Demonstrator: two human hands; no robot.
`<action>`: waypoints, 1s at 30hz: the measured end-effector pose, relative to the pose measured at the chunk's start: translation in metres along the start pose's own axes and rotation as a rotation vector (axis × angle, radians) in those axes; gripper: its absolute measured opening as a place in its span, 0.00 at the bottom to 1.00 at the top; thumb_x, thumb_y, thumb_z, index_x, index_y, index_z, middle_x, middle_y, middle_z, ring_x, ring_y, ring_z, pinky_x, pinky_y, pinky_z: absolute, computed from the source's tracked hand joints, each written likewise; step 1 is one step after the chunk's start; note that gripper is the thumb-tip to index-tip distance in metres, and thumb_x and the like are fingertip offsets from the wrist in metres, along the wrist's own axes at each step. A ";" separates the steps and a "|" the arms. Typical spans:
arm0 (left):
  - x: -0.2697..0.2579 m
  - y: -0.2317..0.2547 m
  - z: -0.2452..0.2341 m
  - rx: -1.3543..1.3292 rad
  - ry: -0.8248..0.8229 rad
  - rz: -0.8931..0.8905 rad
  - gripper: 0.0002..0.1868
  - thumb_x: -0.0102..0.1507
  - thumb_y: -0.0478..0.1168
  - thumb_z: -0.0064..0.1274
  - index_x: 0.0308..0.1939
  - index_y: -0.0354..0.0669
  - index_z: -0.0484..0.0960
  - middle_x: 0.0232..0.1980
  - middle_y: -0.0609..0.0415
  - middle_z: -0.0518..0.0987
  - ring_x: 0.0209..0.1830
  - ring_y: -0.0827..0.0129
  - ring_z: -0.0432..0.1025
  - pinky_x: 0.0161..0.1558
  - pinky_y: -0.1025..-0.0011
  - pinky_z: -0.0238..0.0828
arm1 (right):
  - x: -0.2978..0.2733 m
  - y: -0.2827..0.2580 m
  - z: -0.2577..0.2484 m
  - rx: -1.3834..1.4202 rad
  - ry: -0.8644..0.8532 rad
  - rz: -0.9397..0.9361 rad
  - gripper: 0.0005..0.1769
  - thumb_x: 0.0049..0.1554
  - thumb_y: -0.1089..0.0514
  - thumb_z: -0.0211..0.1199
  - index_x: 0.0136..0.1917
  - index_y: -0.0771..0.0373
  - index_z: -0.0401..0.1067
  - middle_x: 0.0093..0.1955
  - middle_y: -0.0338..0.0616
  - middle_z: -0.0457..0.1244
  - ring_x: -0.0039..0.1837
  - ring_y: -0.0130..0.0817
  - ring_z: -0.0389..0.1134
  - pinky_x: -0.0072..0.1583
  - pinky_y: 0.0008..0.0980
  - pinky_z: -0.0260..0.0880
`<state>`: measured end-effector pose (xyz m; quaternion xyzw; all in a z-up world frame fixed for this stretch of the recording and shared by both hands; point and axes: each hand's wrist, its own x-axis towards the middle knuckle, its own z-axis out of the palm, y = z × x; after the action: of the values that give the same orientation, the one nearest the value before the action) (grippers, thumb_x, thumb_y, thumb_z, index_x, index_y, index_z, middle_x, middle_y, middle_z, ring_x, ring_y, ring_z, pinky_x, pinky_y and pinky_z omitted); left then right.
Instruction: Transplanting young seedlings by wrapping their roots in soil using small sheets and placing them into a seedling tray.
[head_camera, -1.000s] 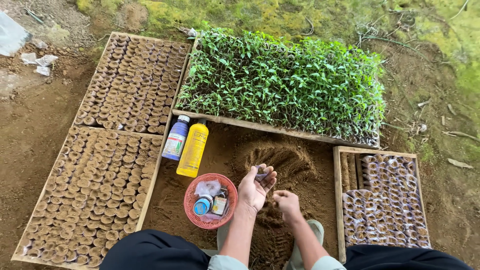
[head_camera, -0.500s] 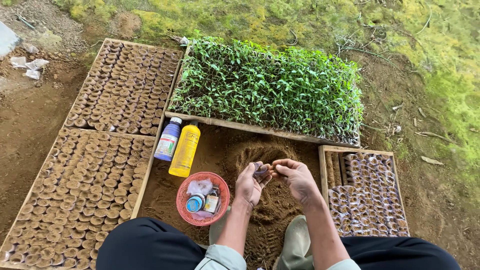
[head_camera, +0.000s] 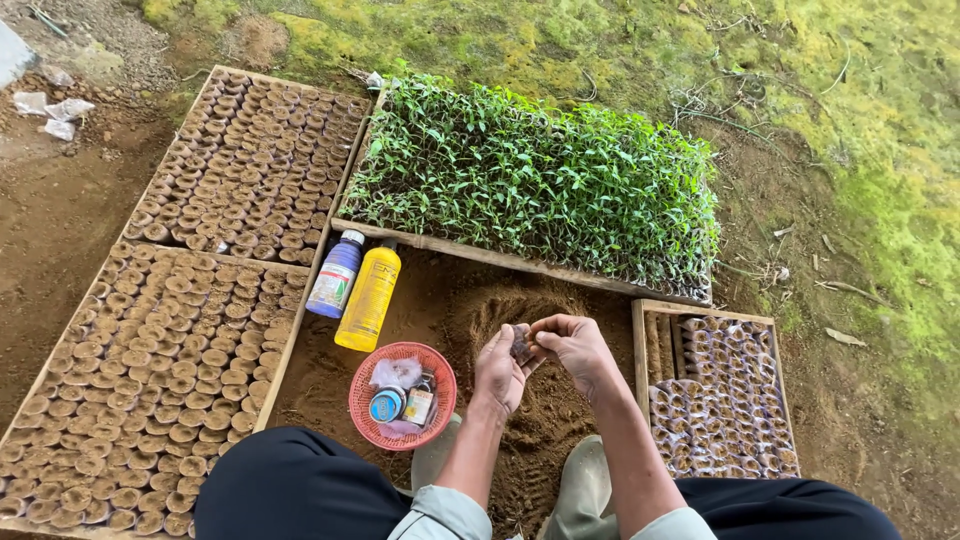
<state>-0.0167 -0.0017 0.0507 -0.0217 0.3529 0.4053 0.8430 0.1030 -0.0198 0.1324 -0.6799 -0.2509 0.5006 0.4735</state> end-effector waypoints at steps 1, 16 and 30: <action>0.001 0.000 -0.001 -0.004 0.001 -0.001 0.17 0.72 0.51 0.47 0.46 0.42 0.83 0.42 0.44 0.86 0.36 0.60 0.82 0.51 0.59 0.82 | -0.004 -0.005 0.003 -0.004 -0.001 0.001 0.09 0.55 0.74 0.62 0.50 0.76 0.78 0.37 0.54 0.68 0.37 0.38 0.74 0.44 0.32 0.79; 0.007 -0.006 -0.005 0.001 -0.008 -0.002 0.18 0.71 0.52 0.47 0.46 0.43 0.84 0.41 0.45 0.86 0.36 0.58 0.83 0.53 0.51 0.82 | -0.015 -0.034 0.010 -0.218 0.027 -0.005 0.10 0.55 0.73 0.62 0.50 0.73 0.80 0.37 0.55 0.69 0.37 0.35 0.73 0.43 0.29 0.77; 0.007 -0.007 -0.004 0.000 -0.026 -0.009 0.18 0.72 0.53 0.46 0.45 0.45 0.85 0.41 0.46 0.87 0.37 0.57 0.83 0.52 0.51 0.82 | -0.019 -0.040 0.016 -0.428 0.029 -0.006 0.15 0.55 0.69 0.57 0.51 0.68 0.82 0.38 0.54 0.71 0.41 0.35 0.73 0.43 0.29 0.73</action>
<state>-0.0113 -0.0026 0.0412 -0.0182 0.3418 0.4019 0.8493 0.0866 -0.0121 0.1755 -0.7713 -0.3465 0.4249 0.3233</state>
